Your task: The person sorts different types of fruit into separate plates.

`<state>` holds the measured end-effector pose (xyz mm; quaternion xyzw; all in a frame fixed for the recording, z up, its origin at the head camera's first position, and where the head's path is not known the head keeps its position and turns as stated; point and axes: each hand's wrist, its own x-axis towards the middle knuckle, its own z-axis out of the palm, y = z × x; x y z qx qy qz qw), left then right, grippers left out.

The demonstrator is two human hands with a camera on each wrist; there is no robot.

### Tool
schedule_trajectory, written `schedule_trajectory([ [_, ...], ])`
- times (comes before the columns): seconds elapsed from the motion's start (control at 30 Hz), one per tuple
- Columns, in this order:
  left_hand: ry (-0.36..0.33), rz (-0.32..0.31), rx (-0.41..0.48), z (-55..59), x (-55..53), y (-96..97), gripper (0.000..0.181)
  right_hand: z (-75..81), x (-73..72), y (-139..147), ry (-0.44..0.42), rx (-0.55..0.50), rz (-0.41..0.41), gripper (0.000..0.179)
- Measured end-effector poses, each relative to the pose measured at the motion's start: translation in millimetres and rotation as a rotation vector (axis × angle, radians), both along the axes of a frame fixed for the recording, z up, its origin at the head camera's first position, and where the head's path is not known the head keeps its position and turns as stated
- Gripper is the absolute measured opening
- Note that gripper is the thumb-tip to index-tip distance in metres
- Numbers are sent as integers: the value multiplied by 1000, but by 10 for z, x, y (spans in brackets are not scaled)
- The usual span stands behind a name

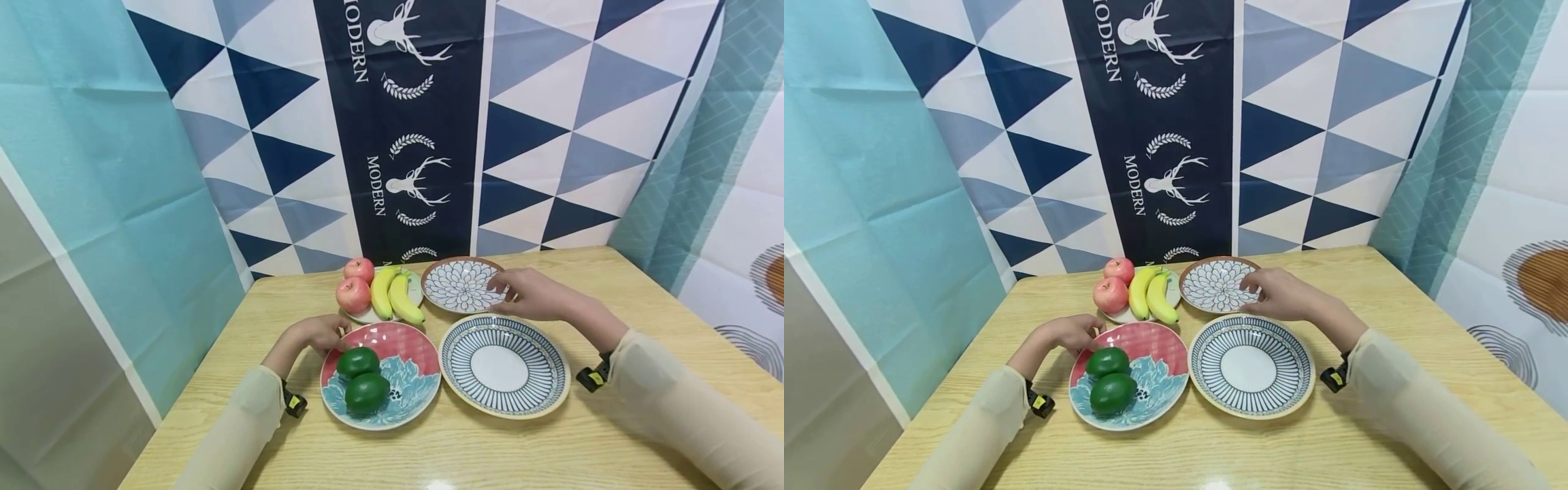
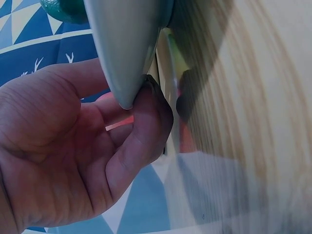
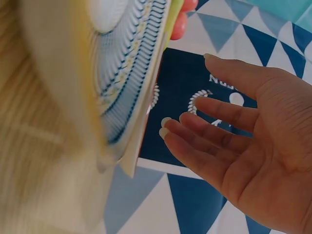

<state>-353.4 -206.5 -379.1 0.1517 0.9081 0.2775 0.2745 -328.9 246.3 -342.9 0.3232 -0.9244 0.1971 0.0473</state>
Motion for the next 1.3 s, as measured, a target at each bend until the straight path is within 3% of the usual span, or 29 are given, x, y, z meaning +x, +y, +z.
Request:
schedule_trajectory([
  [0.7,-16,3,22,-19,-11,-13,9,-181,46,211,-64,64,-41,38],
  [0.97,-6,-5,10,-15,-27,-12,9,-286,57,274,-91,88,-14,35],
  [1.3,-11,-10,21,-9,-10,-15,10,-359,79,281,-129,108,-14,43],
])
